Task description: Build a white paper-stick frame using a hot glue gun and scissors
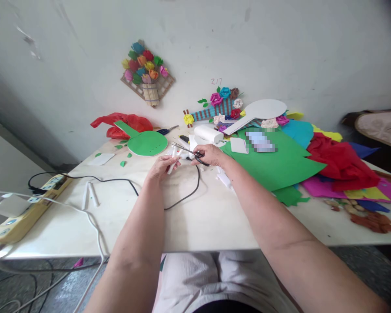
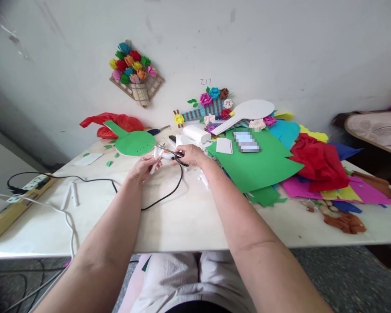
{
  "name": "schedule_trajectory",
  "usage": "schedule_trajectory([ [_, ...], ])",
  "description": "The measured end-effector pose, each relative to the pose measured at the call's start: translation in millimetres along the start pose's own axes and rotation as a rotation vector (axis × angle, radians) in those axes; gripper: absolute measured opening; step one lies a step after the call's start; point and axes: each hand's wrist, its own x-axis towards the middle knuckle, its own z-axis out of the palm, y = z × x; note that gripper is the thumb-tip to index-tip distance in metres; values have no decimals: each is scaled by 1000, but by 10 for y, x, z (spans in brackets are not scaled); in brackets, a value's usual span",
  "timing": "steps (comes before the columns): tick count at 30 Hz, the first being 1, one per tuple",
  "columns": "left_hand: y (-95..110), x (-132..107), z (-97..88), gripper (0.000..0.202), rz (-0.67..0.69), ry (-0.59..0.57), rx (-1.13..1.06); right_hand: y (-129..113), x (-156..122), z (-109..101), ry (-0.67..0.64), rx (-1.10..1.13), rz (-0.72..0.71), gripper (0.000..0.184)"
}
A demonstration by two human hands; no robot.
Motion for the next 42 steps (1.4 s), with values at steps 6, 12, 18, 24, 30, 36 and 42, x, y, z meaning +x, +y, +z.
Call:
schedule_trajectory([
  [6, -4, 1, -2, 28, -5, -2, 2, 13, 5, 6, 0, 62, -7, 36],
  [12, 0, 0, 3, 27, 9, -3, 0, 109, 54, 97, 6, 191, -22, 39],
  [18, 3, -3, 9, 28, 11, -8, -2, 132, 62, 87, 18, 191, -20, 37],
  [24, -12, 3, -5, 28, -3, -30, -21, 76, 30, 38, -47, 121, -1, 35],
  [30, 10, -10, 14, 27, -7, -16, -6, 68, 26, 43, -45, 111, -11, 33],
  [36, 25, -14, 25, 29, -17, -8, -20, 46, 23, 26, -66, 81, -19, 33],
  [42, 10, -5, 14, 29, -18, -14, -29, 31, 10, 6, -69, 57, -17, 37],
])
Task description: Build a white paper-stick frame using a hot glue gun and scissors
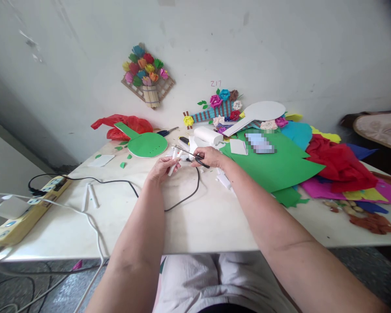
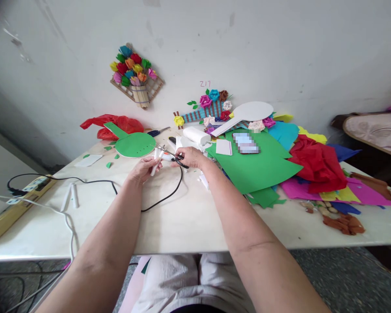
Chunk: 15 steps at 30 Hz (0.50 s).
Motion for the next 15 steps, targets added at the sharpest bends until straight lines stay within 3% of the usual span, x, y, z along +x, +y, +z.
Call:
schedule_trajectory([
  [15, -14, 4, -22, 26, 23, -17, 20, 64, 14, 18, -18, 172, -16, 44],
])
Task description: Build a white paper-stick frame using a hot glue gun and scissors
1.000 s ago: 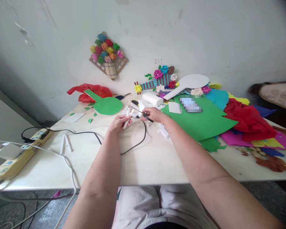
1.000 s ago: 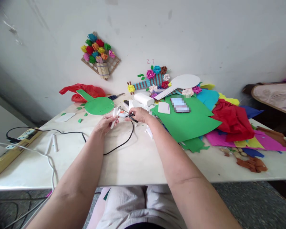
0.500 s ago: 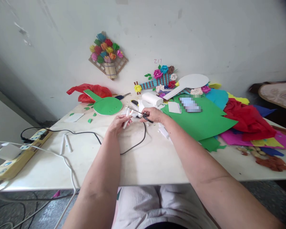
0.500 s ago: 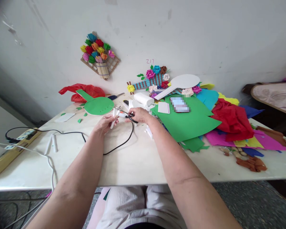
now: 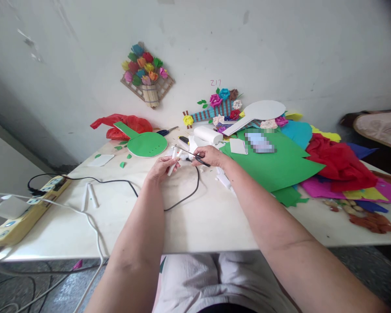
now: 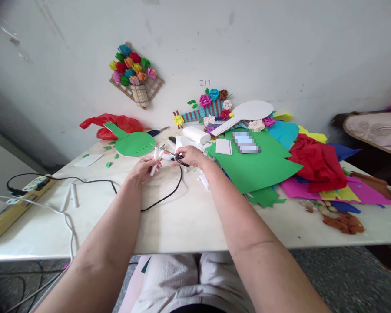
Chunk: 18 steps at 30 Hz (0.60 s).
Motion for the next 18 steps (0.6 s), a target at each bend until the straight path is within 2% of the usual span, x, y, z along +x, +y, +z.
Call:
schedule_trajectory([
  [9, 6, -2, 10, 27, -11, 10, -23, 32, 29, 52, 49, 88, 6, 45],
  [14, 11, -7, 21, 25, -12, 16, -19, 14, 21, 24, 72, 25, 40, 39],
  [18, 13, -4, 15, 28, -37, 17, -41, 37, 24, 16, 32, -1, 81, 38],
])
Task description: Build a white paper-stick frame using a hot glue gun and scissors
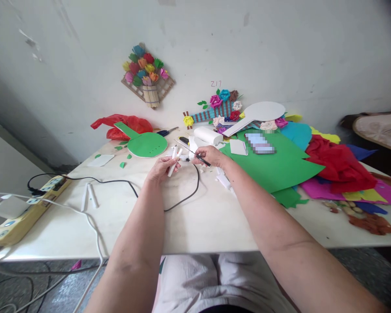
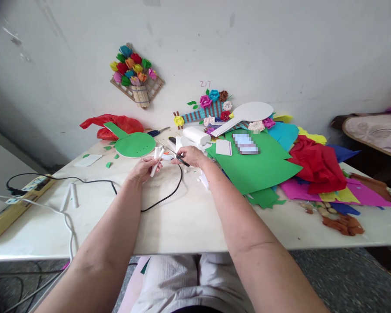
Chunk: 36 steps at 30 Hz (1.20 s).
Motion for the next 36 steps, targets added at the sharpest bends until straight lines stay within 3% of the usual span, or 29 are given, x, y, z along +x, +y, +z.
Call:
schedule_trajectory([
  [12, 19, -19, 33, 27, 4, 12, -13, -123, -71, -30, -116, 279, 122, 40],
  [36, 37, -20, 43, 29, 0, 40, 3, -67, -52, -33, -119, 276, 68, 36],
])
